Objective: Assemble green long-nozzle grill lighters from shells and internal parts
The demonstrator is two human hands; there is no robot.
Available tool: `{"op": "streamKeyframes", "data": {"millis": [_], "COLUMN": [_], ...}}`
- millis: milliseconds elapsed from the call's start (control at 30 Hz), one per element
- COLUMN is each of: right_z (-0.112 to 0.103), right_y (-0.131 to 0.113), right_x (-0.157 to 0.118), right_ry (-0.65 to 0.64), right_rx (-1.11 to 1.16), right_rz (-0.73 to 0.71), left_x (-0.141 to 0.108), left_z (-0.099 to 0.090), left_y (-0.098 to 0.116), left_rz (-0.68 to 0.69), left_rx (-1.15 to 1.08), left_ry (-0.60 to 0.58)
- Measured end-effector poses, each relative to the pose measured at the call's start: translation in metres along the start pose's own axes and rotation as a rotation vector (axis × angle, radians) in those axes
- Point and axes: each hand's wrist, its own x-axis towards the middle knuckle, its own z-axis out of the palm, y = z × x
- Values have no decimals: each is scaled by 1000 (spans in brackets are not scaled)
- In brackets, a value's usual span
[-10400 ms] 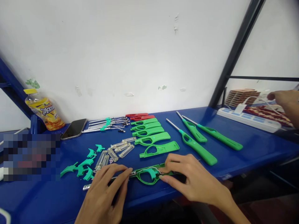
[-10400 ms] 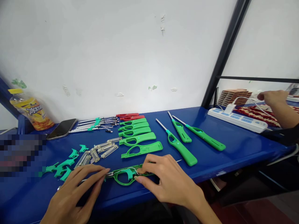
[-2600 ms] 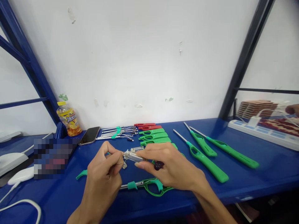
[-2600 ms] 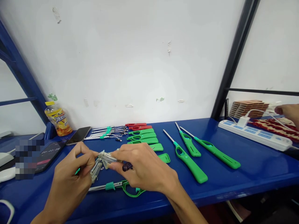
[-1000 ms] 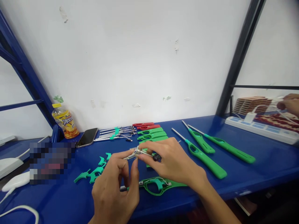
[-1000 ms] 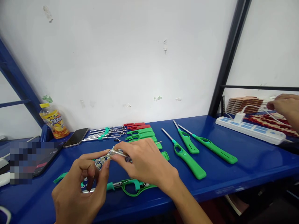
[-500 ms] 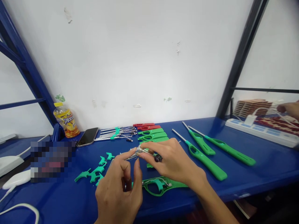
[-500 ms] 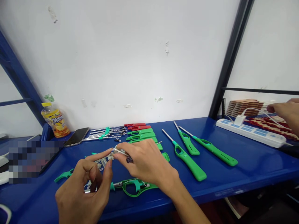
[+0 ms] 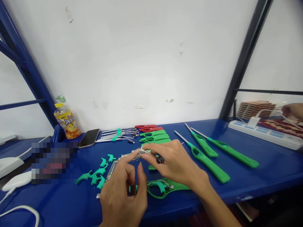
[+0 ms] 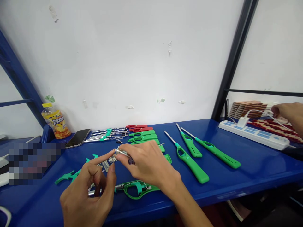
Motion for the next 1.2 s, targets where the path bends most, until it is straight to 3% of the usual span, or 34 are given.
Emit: {"op": "streamKeyframes", "data": {"millis": [367,600,1200], "right_z": [1,2,-1], "right_y": [2,6,3], "right_x": [1,-1,-1], "right_ry": [41,29,40], "right_rx": [-38,-55,3], "right_rz": [-36,-24,-60], "left_x": [1,-2,2], "left_z": [-2,-1,-5], "left_y": [1,3,1], "left_rz": [14,-66,-171], "left_rx": [-28,-125,-197], "left_ry": [-15,-61,-45]}}
